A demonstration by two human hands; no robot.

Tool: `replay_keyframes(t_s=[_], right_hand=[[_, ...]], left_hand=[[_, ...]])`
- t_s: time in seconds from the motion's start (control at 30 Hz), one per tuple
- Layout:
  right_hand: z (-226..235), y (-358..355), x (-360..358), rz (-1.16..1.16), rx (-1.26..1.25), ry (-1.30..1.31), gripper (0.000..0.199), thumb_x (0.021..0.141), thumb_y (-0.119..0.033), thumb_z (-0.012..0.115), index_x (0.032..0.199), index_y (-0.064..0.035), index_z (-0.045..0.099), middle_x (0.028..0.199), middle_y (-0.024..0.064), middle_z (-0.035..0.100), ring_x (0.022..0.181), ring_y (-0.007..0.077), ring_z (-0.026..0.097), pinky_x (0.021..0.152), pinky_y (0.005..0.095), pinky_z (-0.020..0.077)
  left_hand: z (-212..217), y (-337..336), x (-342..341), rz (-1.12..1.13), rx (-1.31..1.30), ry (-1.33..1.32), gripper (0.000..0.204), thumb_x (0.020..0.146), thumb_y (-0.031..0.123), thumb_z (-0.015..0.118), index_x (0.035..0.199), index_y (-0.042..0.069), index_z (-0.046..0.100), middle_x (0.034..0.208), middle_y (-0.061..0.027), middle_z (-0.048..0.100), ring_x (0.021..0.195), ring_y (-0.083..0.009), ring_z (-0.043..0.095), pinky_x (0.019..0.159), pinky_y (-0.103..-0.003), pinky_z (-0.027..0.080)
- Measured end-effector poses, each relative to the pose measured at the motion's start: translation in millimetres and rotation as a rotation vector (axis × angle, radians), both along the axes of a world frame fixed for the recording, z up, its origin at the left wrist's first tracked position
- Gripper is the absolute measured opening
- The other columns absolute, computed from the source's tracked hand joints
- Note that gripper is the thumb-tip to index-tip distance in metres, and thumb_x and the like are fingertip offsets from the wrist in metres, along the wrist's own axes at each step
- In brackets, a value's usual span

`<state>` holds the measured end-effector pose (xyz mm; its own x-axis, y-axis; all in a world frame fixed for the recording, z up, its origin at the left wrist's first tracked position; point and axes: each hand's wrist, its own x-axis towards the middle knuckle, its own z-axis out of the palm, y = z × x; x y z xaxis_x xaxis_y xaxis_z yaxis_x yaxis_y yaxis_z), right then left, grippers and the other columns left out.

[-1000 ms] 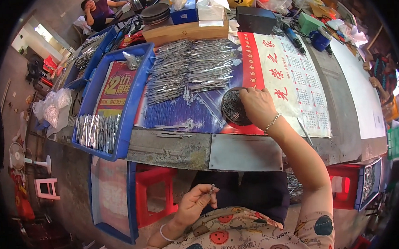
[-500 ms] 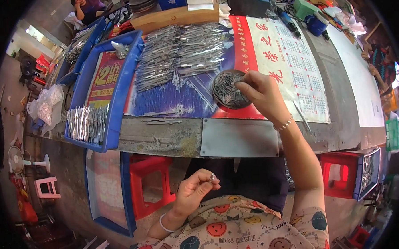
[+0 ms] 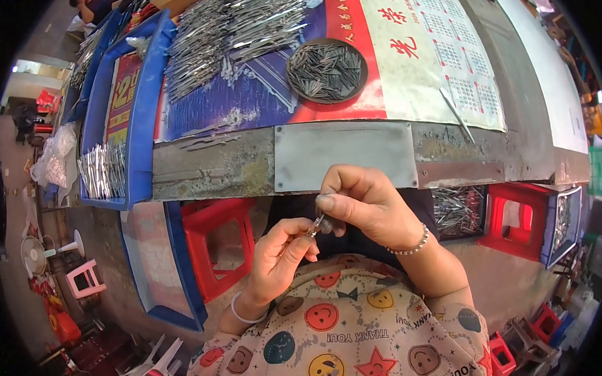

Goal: Assembling small metal pins with rubber rings at a workbench.

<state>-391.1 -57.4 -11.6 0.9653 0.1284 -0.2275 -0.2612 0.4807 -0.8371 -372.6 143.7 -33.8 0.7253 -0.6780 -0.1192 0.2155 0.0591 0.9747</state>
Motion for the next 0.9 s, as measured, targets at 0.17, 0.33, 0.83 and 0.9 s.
replay_keyframes(t_s=[0.17,0.33,0.83,0.9], right_hand=[[4,-3,-4,0.006,0.005,0.017,0.016,0.094,-0.016,0.059,0.087,-0.0031,0.053,0.072,0.0020,0.060,0.060,0.0058,0.056,0.052,0.0185,0.0445],[2,-4,-5,0.017,-0.028,0.011,0.016,0.093,-0.014,0.059,0.085,-0.0027,0.051,0.071,0.0012,0.059,0.057,0.0049,0.055,0.051,0.0180,0.0444],[7,-1,-2,0.031,-0.192,0.036,0.019,0.089,-0.006,0.062,0.077,-0.0036,0.048,0.065,-0.0010,0.057,0.054,0.0032,0.055,0.046,0.0171,0.0425],[9,1,-4,0.027,-0.238,0.036,0.020,0.088,-0.005,0.063,0.077,-0.0038,0.047,0.064,-0.0011,0.057,0.054,0.0030,0.055,0.046,0.0171,0.0424]], left_hand=[[-3,-1,-3,-0.011,-0.017,0.012,0.020,0.098,0.011,0.050,0.111,-0.002,0.056,0.083,-0.0043,0.059,0.070,-0.0067,0.055,0.063,-0.020,0.047],[-2,-1,-3,-0.025,0.002,0.005,0.020,0.098,0.012,0.050,0.111,-0.002,0.056,0.082,-0.0041,0.059,0.069,-0.0065,0.054,0.062,-0.020,0.046],[-3,8,2,-0.099,0.030,0.037,0.018,0.097,0.010,0.050,0.110,-0.002,0.055,0.081,-0.0033,0.058,0.066,-0.0061,0.052,0.060,-0.020,0.045],[-3,10,1,-0.081,0.034,-0.018,0.017,0.097,0.009,0.050,0.108,-0.002,0.056,0.076,-0.0027,0.058,0.062,-0.0057,0.052,0.055,-0.020,0.044]])
